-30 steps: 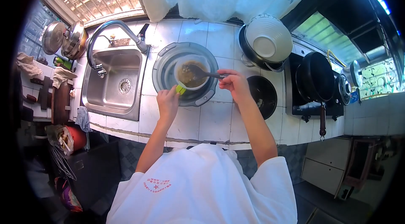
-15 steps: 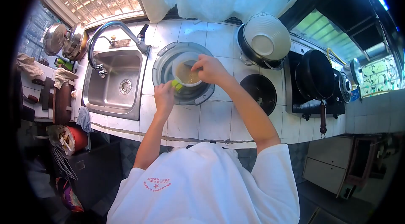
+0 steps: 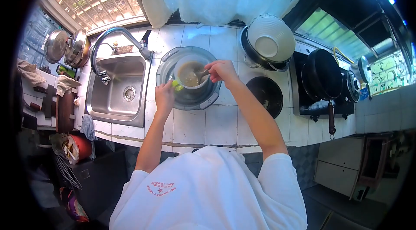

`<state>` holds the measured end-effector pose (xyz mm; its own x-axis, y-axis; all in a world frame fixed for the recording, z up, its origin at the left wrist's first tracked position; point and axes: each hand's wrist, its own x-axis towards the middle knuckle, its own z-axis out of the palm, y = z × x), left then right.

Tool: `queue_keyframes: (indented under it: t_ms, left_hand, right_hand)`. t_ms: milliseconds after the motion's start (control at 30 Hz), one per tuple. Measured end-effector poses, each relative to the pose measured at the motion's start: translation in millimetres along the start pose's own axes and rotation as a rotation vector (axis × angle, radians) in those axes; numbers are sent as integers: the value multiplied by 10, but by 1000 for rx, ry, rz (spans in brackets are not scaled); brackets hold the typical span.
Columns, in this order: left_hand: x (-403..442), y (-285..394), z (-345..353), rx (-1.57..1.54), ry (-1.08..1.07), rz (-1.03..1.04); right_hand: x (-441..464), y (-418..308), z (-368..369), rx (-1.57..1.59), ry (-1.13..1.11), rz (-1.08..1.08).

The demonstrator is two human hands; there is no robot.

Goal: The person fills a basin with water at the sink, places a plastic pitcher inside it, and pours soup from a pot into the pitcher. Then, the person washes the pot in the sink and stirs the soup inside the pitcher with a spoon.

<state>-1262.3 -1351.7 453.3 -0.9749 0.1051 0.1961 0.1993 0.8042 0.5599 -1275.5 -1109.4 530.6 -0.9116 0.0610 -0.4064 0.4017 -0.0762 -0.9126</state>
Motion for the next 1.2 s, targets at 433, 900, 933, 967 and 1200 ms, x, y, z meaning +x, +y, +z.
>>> queue_keyframes:
  t_ms: [433, 900, 933, 967, 1200]
  left_hand:
    - [-24, 26, -22, -4, -4, -12]
    - [-17, -15, 3, -14, -5, -1]
    - [-17, -1, 1, -17, -6, 2]
    - [-18, 8, -6, -15, -13, -12]
    - [-22, 9, -9, -18, -14, -22]
  right_hand:
    - [-261, -252, 183, -790, -53, -599]
    - [188, -118, 165, -732, -158, -159]
    - [150, -161, 143, -582, -169, 21]
    - [146, -133, 95, -583, -166, 21]
    - [68, 91, -223, 205, 7, 166]
